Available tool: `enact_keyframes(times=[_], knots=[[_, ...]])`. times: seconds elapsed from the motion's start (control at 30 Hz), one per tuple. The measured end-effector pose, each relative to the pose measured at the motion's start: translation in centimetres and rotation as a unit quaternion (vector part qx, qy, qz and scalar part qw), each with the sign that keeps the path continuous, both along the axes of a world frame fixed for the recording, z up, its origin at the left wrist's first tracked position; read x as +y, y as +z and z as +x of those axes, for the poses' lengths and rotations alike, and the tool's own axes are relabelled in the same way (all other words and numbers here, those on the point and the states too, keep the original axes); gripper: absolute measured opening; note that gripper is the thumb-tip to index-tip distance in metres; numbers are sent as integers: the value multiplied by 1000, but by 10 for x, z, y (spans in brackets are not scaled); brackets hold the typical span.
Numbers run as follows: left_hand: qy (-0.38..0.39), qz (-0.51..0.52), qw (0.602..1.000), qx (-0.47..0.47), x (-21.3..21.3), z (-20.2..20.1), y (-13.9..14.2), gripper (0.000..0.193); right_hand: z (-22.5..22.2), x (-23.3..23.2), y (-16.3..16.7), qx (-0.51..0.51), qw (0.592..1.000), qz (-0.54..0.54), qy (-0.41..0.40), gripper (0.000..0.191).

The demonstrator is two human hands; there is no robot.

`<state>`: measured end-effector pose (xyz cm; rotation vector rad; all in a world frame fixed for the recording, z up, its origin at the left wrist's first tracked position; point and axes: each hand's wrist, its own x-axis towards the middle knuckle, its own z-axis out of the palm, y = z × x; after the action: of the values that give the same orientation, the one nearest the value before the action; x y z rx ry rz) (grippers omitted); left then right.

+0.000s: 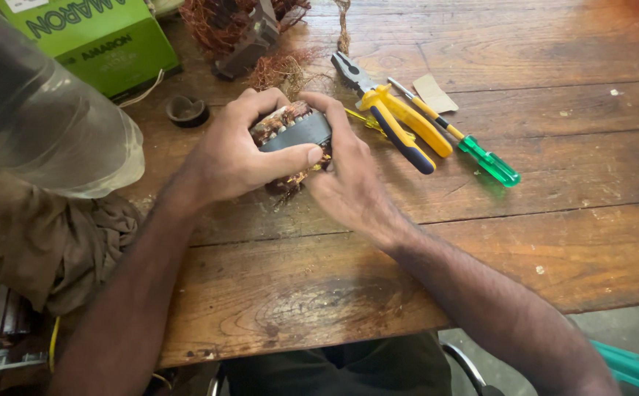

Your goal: The person holds an electric motor stator on a wooden workbench and cuts its copper windings with pliers, pulling cut wire pieces out by hand. They rotate the stator between cuts and use a screwdriver to pry at the windings, working around the coil to strip out the copper wire.

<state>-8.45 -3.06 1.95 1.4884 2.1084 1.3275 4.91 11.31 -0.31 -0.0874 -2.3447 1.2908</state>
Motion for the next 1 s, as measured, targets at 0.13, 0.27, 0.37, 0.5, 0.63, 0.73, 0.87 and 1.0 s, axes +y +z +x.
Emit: enact_keyframes(times=[0.13, 0.27, 0.37, 0.5, 0.63, 0.73, 0.87, 1.0], knots=[[6, -11, 1000, 25, 1, 2, 3, 52, 2, 2, 0, 35, 999, 31, 6, 69], [14, -62, 997, 33, 0, 4, 12, 50, 0, 3, -1, 34, 999, 36, 9, 64], [12, -96, 995, -8, 1, 5, 18, 46, -3, 3, -1, 31, 999, 26, 15, 64], [2, -39, 999, 23, 0, 8, 14, 43, -2, 2, -3, 10, 1000, 20, 6, 65], [-5, 9, 997, 76, -3, 3, 5, 40, -2, 1, -4, 21, 999, 32, 16, 68], [8, -5, 996, 85, -4, 0, 2, 41, -3, -1, -3, 27, 999, 31, 22, 73], [7, -44, 997, 63, -2, -2, 5, 43, -2, 0, 0, -20, 999, 35, 9, 75], [6, -126, 992, 20, -2, -4, 9, 50, 4, 1, 2, -22, 997, 70, -5, 80]])
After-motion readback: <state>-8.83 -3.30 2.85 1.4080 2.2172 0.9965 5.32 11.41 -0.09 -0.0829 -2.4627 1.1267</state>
